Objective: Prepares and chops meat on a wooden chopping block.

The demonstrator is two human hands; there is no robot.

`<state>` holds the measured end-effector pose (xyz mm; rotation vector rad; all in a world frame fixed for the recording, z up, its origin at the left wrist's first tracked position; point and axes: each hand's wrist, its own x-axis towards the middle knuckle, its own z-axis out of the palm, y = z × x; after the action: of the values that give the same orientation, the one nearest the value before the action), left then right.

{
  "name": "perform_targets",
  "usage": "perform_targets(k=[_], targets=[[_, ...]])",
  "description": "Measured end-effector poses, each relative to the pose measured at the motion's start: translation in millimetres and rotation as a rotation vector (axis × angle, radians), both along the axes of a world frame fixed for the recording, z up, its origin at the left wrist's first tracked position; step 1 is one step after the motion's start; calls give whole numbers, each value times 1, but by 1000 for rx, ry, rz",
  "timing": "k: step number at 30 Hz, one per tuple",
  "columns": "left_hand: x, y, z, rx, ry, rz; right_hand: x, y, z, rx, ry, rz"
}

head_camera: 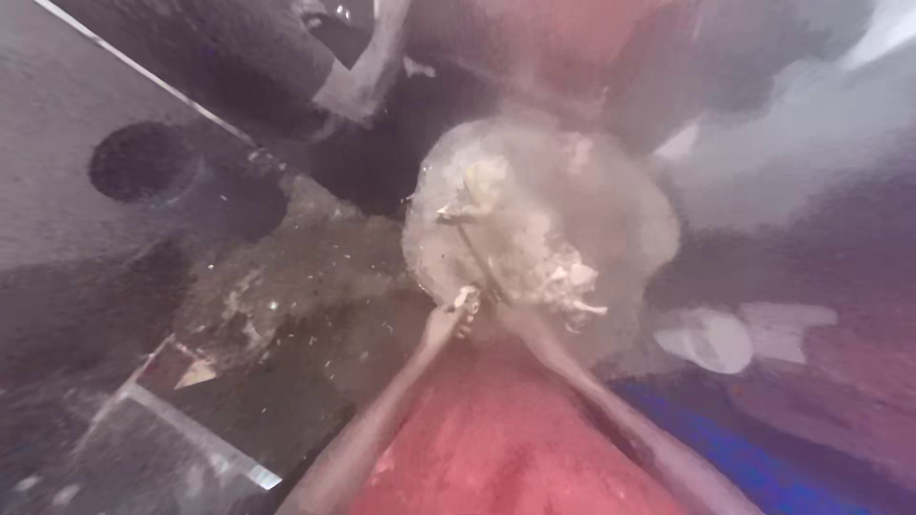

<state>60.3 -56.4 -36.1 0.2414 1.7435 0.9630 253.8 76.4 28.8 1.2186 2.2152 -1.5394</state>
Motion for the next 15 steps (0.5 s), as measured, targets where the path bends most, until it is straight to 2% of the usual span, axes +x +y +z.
perform_targets(k=[2, 4, 6, 8, 10, 13, 15], targets=[[3, 3, -7, -81, 138, -124, -10, -2, 35, 39, 104, -6], [5, 3, -11, -134, 260, -197, -19, -10, 50, 70, 199, -27], [5, 1, -17, -164, 327, -240, -18, -20, 35, -3, 184, -19], [5, 4, -16, -174, 387, -291, -8, -25, -3, -133, 69, 46], [2, 9, -9, -189, 418, -350, 5, -21, -30, -157, -7, 98], [-10, 5, -9, -113, 457, -446, 11, -18, -8, -124, -52, 36], [-21, 8, -9, -79, 510, -369, 6, -11, 20, -44, -21, 43]])
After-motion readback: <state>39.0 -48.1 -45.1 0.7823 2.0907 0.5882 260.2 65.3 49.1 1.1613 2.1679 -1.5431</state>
